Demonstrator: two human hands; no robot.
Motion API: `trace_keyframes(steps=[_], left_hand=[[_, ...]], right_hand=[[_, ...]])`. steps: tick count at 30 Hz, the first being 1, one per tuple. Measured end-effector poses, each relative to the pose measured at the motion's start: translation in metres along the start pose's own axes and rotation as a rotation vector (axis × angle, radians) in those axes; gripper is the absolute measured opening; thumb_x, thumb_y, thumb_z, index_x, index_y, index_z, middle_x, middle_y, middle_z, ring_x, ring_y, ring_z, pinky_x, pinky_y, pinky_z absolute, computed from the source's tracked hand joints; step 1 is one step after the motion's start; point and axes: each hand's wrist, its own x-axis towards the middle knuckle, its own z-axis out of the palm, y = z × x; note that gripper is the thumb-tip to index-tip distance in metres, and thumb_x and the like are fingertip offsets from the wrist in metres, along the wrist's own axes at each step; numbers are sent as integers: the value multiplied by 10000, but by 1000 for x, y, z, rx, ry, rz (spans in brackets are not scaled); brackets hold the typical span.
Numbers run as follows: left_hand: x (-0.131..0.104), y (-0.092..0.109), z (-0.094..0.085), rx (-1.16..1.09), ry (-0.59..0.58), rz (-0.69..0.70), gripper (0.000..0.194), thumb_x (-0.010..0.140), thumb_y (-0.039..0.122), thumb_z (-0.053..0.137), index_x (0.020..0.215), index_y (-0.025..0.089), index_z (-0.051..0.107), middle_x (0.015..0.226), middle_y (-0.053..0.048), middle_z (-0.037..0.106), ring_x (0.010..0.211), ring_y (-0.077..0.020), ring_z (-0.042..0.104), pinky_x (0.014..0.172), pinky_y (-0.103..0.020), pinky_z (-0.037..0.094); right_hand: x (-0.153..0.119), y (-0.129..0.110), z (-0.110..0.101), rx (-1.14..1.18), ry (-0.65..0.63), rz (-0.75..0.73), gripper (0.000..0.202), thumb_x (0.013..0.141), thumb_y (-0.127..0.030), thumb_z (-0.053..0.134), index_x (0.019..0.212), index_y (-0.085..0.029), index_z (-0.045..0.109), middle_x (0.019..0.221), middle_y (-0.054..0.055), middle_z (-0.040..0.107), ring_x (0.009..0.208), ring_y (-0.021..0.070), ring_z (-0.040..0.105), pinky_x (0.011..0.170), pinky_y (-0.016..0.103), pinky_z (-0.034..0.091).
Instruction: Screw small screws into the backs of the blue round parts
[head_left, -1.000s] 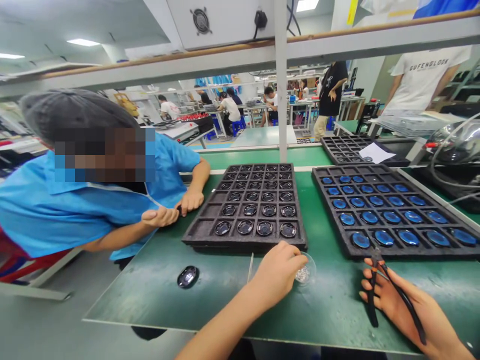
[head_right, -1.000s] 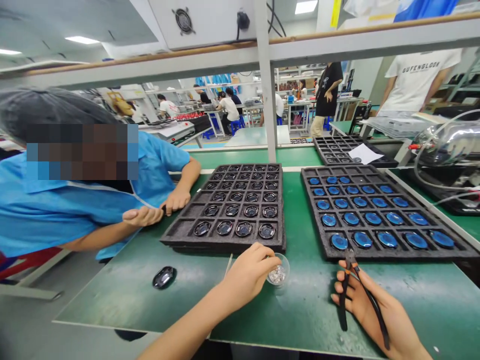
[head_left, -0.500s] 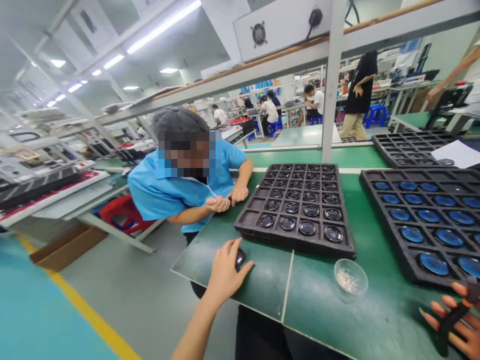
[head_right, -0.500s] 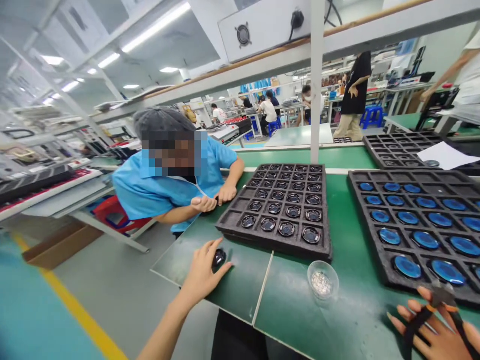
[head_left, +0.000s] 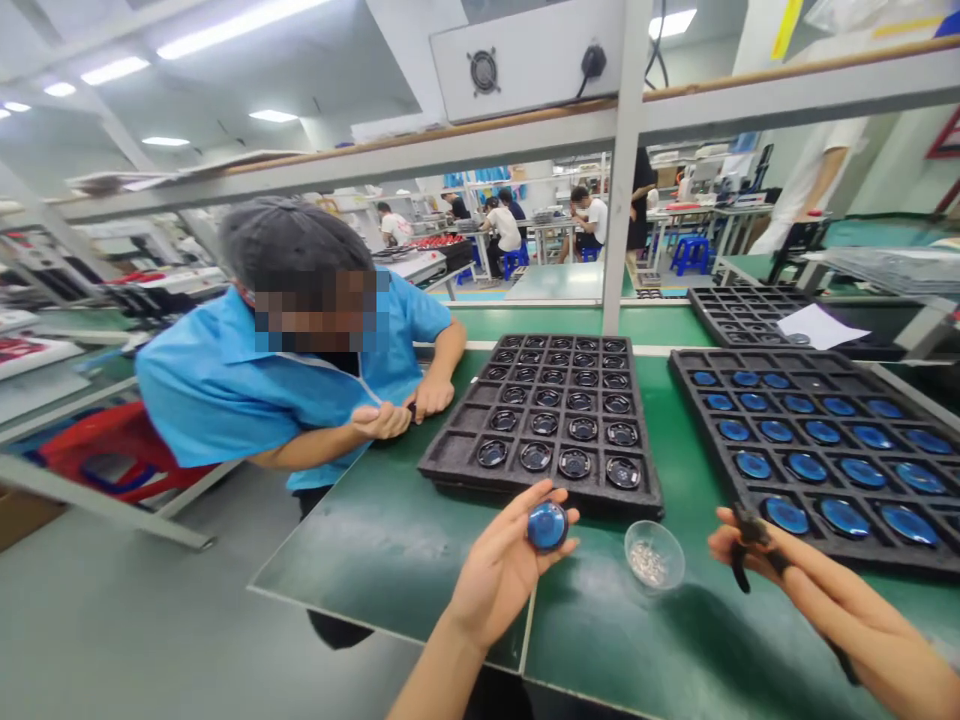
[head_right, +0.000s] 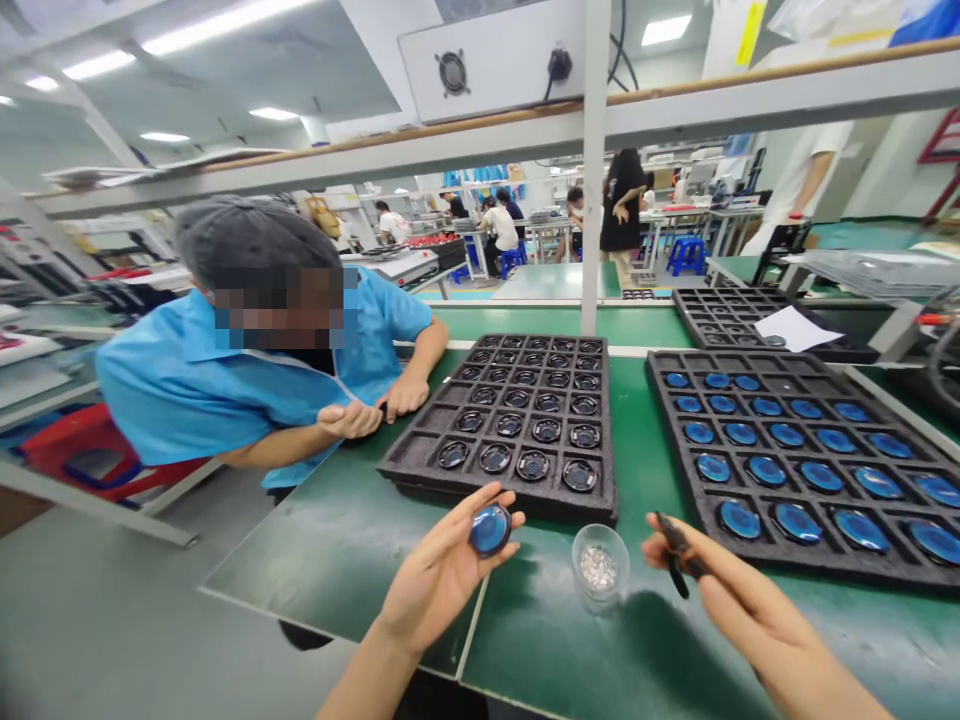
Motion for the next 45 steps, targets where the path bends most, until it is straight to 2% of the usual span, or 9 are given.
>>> trace_keyframes(steps=[5,9,15,19,23,28,32,35,45], left_hand=[[21,-15,21,61,-97,-38,527,841,272,877,1342,242,714,1454,-134,657,1364,-327,598,1099,-383,492],[25,-19,31,115,-97,-37,583,823,246,908,1361,261,683,1410,-139,680,1394,-311,571,1129,-376,472],[26,-28,61,62,-69,76,434,880,310,872,1287,333,722,1434,-62,676,1391,-262,571,1156,-353,460],[31,-34,74,135,-98,136,400,929,386,828,1310,360,709,1488,-25,647,1419,-227,552,1161,-309,459],[41,-26,72,339,-189,69,406,920,417,833,1262,244,704,1239,-74,772,1169,-207,723,1008,-264,560],[48,-16,58,407,-158,28,430,899,471,837,1129,203,591,858,-16,787,767,-175,785,756,-239,608],[47,-19,50,558,-156,118,428,957,420,759,1270,173,604,946,-64,806,865,-193,787,824,-257,625],[46,-22,48,689,-164,144,449,984,346,687,1381,152,609,1033,-93,817,864,-206,802,817,-269,653],[44,-28,48,791,-97,184,408,944,277,654,1330,147,664,1068,-81,821,797,-236,820,755,-325,710]], right_hand=[[22,-64,27,-443,-192,-386,410,1119,-432,486,1524,-442,550,1508,21,547,1370,274,531,1171,464,460],[41,-65,47,-524,-162,-528,445,1132,-321,447,1569,-400,457,1425,48,582,1288,241,567,1098,416,505],[41,-68,76,-311,-132,-412,386,1008,-251,639,1380,-331,572,1302,16,663,1130,214,653,982,327,546],[44,-81,88,-65,-159,-253,250,982,-227,614,1226,-282,630,1131,9,694,1004,206,670,870,304,563],[50,-80,79,-44,-158,-297,206,1037,-259,582,1240,-280,617,1164,20,670,1031,208,648,884,313,551],[53,-65,56,-470,7,-631,296,1129,-307,501,1422,-299,539,1278,32,618,1133,202,594,976,328,486],[54,-57,52,-759,101,-780,296,1156,-296,459,1417,-194,556,1171,76,614,1102,232,578,1054,397,403],[53,-57,58,-880,139,-866,281,1151,-258,477,1366,-125,598,1128,110,604,1048,256,569,961,414,410],[49,-65,67,-977,168,-936,270,1135,-205,513,1323,-71,653,1059,129,657,957,275,586,865,425,390]])
